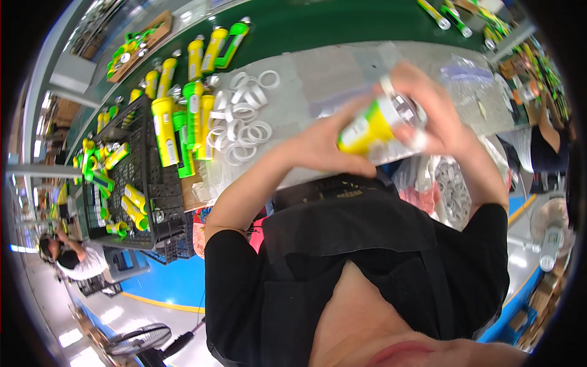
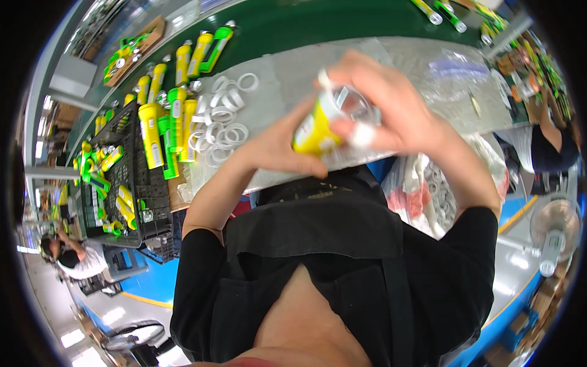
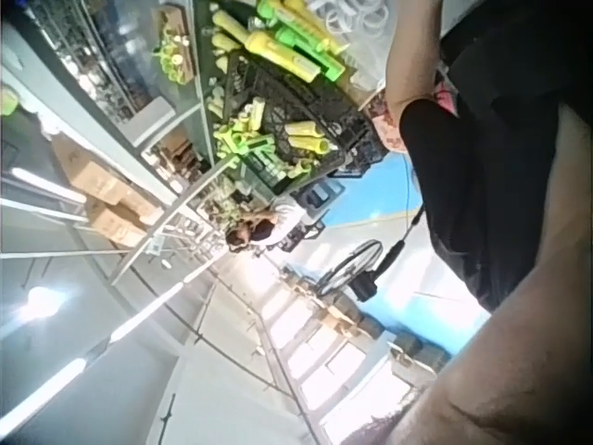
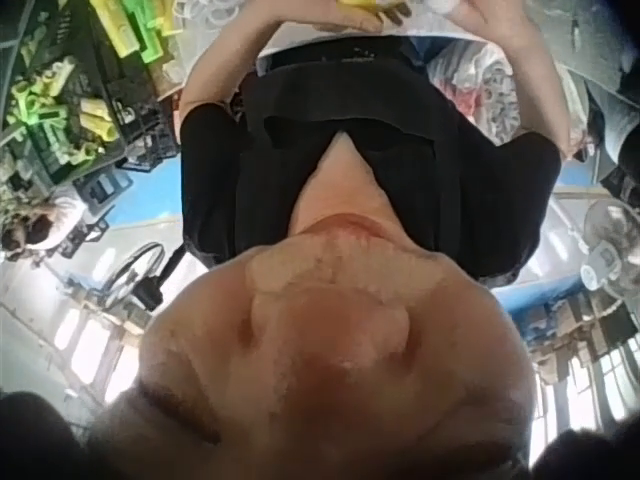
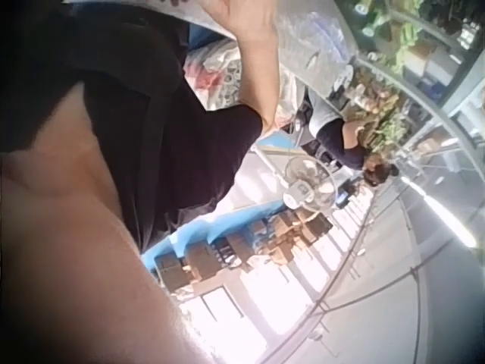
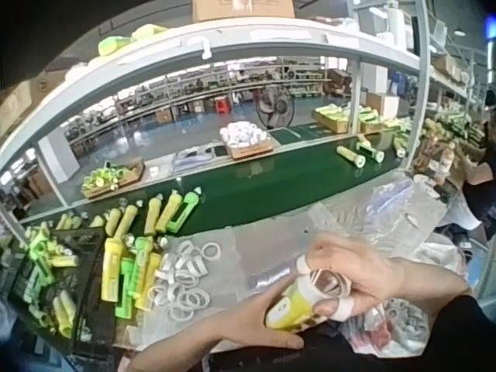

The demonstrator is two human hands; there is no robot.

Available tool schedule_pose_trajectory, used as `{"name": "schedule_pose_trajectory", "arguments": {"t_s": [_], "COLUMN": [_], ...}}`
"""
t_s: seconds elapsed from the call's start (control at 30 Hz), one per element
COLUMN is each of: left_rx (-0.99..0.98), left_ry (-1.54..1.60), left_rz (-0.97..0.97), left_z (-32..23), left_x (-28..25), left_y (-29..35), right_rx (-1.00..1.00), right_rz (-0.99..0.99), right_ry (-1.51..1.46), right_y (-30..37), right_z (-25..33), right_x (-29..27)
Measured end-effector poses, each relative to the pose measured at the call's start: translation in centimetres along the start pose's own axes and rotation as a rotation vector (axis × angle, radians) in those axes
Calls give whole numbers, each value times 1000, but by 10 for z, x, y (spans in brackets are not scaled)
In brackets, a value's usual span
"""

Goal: Assembling plastic flashlight components including the lens and outer rings at a factory workstation.

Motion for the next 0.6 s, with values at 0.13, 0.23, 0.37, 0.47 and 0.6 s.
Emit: {"name": "schedule_pose_trajectory", "arguments": {"t_s": [0.13,0.23,0.37,0.47,0.6], "left_rx": [73,-320,-435,-163,-821], "left_ry": [2,-298,-480,-808,-1233], "left_rz": [-32,-238,-225,-588,-518], "left_z": [-10,83,132,150,222], "left_x": [-6,-71,-128,-211,-294], "left_y": [4,-67,-105,-97,-67], "right_rx": [-58,541,545,636,1009], "right_rz": [23,-245,-320,-554,-717], "right_ry": [259,264,207,353,661], "right_y": [-3,33,32,51,159], "right_z": [-21,-165,-264,-336,-450], "right_x": [11,20,38,5,-83]}}
Point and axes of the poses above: each hand's wrist, its own y-axis away from the middle knuckle, its own x-axis out of the palm, z = x × y, the point moved 10 cm from there along -y, towards the middle knuckle, and after that the axes turned 10 degrees about -x, right-handed, at the moved point
